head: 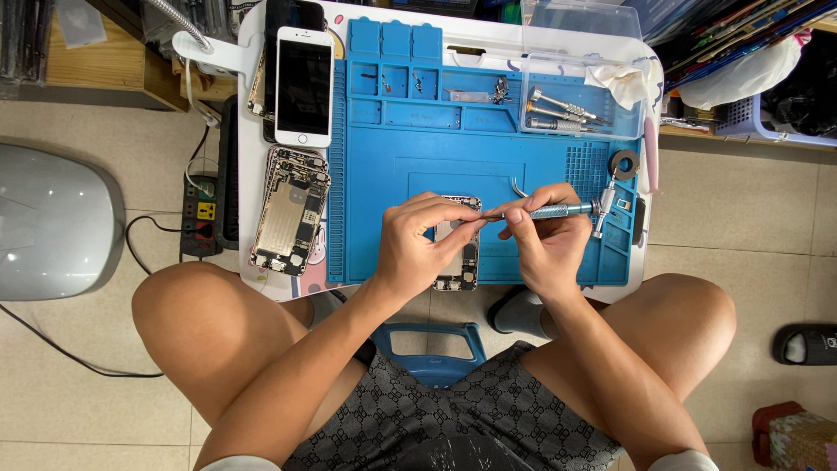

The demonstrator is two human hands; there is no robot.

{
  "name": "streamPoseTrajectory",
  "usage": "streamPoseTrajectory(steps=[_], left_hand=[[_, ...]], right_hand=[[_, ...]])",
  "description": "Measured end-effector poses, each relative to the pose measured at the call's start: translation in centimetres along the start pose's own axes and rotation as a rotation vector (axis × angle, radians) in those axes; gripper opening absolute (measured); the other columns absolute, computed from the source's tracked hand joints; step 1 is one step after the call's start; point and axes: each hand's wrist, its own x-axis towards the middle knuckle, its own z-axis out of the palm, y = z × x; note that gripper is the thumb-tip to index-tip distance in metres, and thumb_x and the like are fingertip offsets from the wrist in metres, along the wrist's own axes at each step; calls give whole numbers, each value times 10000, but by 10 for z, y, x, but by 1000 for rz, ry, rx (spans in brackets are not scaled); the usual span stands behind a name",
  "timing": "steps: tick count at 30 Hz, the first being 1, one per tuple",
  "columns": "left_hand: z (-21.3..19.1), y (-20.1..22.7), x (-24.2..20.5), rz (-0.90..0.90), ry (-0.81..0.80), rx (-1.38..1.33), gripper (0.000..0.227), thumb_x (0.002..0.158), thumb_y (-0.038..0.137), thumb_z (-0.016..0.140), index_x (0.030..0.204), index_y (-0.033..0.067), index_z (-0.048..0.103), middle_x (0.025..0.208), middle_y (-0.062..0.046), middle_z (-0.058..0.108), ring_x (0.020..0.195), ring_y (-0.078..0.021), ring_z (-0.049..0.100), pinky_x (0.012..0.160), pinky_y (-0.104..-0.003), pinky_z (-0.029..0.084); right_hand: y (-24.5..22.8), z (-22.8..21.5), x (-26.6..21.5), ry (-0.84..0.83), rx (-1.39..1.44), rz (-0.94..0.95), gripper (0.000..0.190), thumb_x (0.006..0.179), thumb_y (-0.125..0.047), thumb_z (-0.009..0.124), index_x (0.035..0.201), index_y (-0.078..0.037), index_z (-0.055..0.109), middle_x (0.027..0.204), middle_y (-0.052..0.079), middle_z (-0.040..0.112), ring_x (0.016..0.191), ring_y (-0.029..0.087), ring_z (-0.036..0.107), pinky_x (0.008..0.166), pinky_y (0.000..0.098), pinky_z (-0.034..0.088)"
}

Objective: The person uses a screwdriver to remove screws from a disassembled smartphone chassis on a blue work mat. They then use tweezers to carefully lift and remove small internal components from the device.

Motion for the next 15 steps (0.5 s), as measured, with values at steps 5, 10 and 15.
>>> streamPoseTrajectory(steps=[5, 10, 15], left_hand=[[1, 1, 0, 8, -3, -3, 124, 902, -17, 787, 968, 85, 816, 887, -123, 814, 839, -265, 786, 769, -349, 603], [1, -2, 0, 10, -7, -13, 142, 897, -8, 800, 990, 98, 819, 894, -109, 816, 854, -270, 789, 777, -357, 602], [2, -6, -2, -7, 1, -2, 198, 896, 40, 826, 1082, 102, 804, 933, -98, 820, 886, -257, 793, 790, -374, 611]], right_hand=[[-3, 1, 1, 0, 4, 5, 266, 1005, -114, 742, 958, -26, 496, 838, 232, 761, 797, 272, 799, 581, 290, 630], [-2, -1, 2, -15, -8, 14, 258, 1012, -117, 737, 960, -29, 500, 838, 227, 762, 792, 271, 798, 579, 291, 635], [0, -1, 2, -14, -11, 22, 262, 1016, -123, 733, 971, -30, 492, 839, 227, 760, 795, 275, 798, 592, 301, 636]])
